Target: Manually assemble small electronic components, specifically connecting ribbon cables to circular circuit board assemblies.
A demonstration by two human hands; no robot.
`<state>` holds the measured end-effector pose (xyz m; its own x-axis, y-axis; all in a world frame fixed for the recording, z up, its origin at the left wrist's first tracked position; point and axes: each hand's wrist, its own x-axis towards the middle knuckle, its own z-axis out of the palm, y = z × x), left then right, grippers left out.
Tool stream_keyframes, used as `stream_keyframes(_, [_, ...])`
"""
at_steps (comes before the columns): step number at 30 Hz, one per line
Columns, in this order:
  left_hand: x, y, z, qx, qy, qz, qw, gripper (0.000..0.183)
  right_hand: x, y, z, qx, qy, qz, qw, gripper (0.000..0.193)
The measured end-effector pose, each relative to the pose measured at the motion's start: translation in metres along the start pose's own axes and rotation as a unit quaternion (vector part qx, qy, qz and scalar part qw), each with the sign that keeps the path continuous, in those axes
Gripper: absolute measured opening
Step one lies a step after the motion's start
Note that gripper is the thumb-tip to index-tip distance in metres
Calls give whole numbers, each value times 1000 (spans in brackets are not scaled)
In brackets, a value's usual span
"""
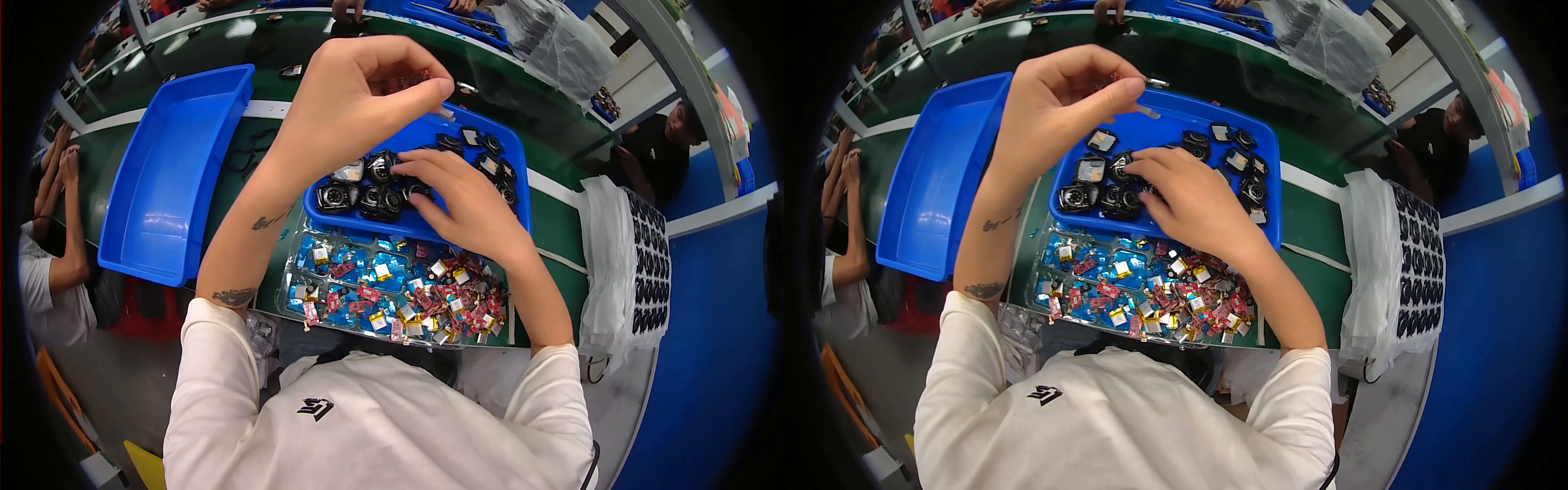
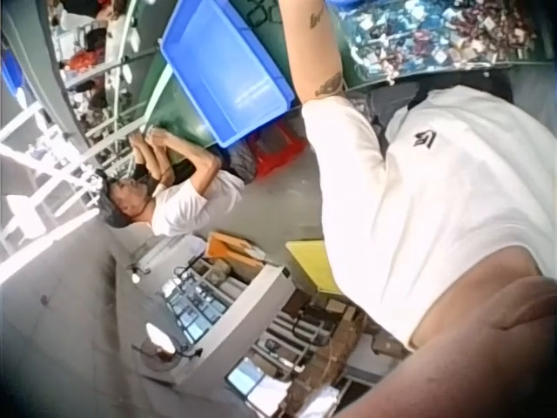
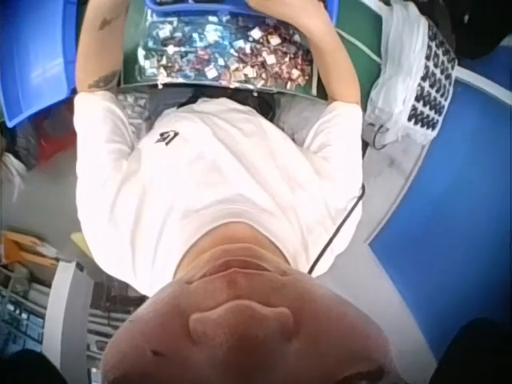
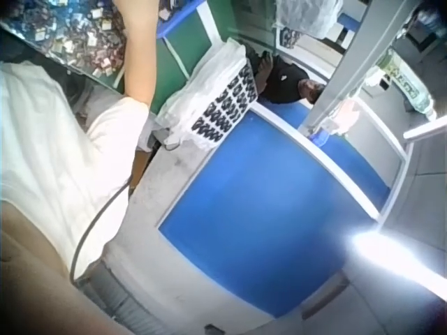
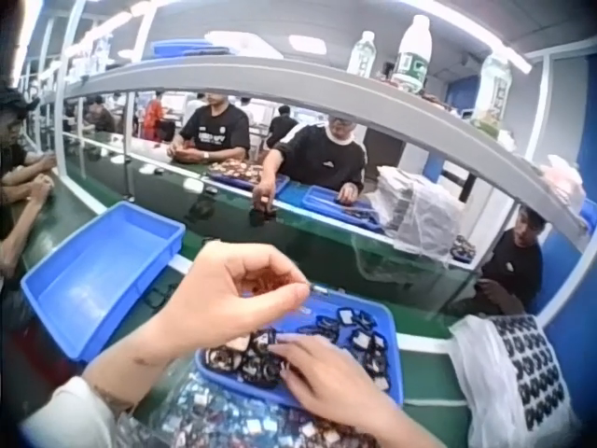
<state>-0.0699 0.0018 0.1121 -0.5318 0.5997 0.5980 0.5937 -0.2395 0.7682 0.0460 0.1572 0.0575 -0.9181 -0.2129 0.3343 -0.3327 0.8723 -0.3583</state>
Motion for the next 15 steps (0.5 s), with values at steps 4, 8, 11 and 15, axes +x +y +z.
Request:
stream_keyframes(4, [0,3,-1,55,9,47,997,13,43,-11,40,25,6,-124,992,31])
stream_keyframes(8, [2,0,-1,92,-4,64,994,13,58,0,62,7,-47,-146,988,32])
stream_keyframes(11, [0,5,-7,127,1,87,988,15,50,-1,39,-8,-108,-65,992,35])
stream_keyframes(15, [0,3,-7,72,-30,79,994,15,30,3,10,-33,-134,3,990,25])
